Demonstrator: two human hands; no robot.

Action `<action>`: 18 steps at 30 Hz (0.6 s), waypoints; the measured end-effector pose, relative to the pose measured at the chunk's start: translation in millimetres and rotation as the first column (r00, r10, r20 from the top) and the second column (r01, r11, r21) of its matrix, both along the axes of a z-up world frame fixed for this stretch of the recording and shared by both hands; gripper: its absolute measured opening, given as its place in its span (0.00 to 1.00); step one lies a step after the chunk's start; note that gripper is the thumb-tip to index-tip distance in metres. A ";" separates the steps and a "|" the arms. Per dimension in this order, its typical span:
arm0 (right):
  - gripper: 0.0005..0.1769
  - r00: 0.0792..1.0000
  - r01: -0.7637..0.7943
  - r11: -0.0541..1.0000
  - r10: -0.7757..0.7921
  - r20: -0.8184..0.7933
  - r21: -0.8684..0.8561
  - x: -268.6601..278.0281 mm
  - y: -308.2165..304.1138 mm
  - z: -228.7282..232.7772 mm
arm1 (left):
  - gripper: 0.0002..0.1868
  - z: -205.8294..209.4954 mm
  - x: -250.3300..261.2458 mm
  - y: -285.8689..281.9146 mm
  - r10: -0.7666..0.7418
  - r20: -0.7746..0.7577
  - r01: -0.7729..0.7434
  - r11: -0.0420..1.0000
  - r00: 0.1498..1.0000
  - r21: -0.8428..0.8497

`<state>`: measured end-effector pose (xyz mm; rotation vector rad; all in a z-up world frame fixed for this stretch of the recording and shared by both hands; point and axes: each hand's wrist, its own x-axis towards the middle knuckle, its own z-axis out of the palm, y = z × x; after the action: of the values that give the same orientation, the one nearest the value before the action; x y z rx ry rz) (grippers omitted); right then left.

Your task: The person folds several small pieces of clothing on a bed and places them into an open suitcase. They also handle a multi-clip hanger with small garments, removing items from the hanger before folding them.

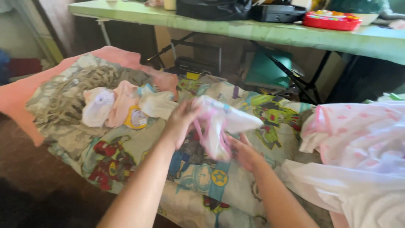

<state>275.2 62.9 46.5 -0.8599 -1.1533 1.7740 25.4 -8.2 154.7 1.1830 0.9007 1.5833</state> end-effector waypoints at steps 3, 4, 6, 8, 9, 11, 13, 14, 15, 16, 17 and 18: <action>0.37 0.999 0.034 0.999 -0.033 0.008 -0.038 16.4 21.7 -23.7 | 0.17 -59.3 -1.3 -8.3 0.009 0.034 -0.005 0.992 0.999 -0.127; 0.34 0.998 0.051 0.997 -0.053 0.037 0.053 24.7 34.1 -33.7 | 0.17 -81.5 -7.9 -9.5 0.095 -0.037 -0.099 0.986 0.995 -0.133; 0.32 0.995 0.065 0.988 -0.075 0.068 0.142 35.1 48.3 -35.2 | 0.16 -108.8 -22.9 -8.6 0.178 -0.106 -0.191 0.972 0.978 -0.134; 0.28 0.964 0.164 0.965 -0.201 0.173 0.205 38.2 48.0 -21.3 | 0.14 -120.1 -40.8 -8.3 0.232 -0.050 -0.237 0.942 0.971 -0.237; 0.28 0.964 0.165 0.966 -0.200 0.173 0.198 41.7 45.1 -16.4 | 0.14 -120.7 -47.0 -10.7 0.231 -0.053 -0.237 0.941 0.972 -0.243; 0.25 0.961 0.234 0.962 -0.251 0.117 0.139 50.3 39.3 -7.4 | 0.12 -121.2 -58.1 -15.4 0.089 0.324 0.000 0.964 0.942 -0.266; 0.24 0.955 0.273 0.947 -0.288 0.069 0.168 55.3 46.9 14.8 | 0.11 -113.1 -63.3 0.1 0.066 0.380 0.008 0.982 0.923 -0.190; 0.23 0.947 0.309 0.935 -0.319 0.034 0.173 61.7 42.0 18.1 | 0.10 -116.6 -62.1 0.1 0.052 0.438 0.011 0.990 0.898 -0.140; 0.23 0.944 0.316 0.934 -0.327 0.040 0.164 66.9 36.1 20.5 | 0.10 -125.4 -62.2 2.5 0.048 0.440 0.020 0.988 0.897 -0.150; 0.21 0.940 0.341 0.928 -0.340 -0.030 0.148 70.8 33.1 26.0 | 0.11 -131.9 -63.0 6.6 0.179 0.326 -0.126 0.976 0.928 -0.178; 0.20 0.930 0.365 0.922 -0.354 -0.099 0.129 74.6 29.8 31.9 | 0.14 -138.2 -63.7 10.4 0.307 0.205 -0.270 0.944 0.930 -0.188; 0.20 0.930 0.366 0.921 -0.356 -0.096 0.132 71.6 18.1 46.2 | 0.14 -131.3 -58.7 5.5 0.304 0.208 -0.267 0.945 0.929 -0.188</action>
<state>346.8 81.0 92.7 -0.8522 -0.9924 1.3875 -33.4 -2.8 23.4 0.7581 1.0540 1.8050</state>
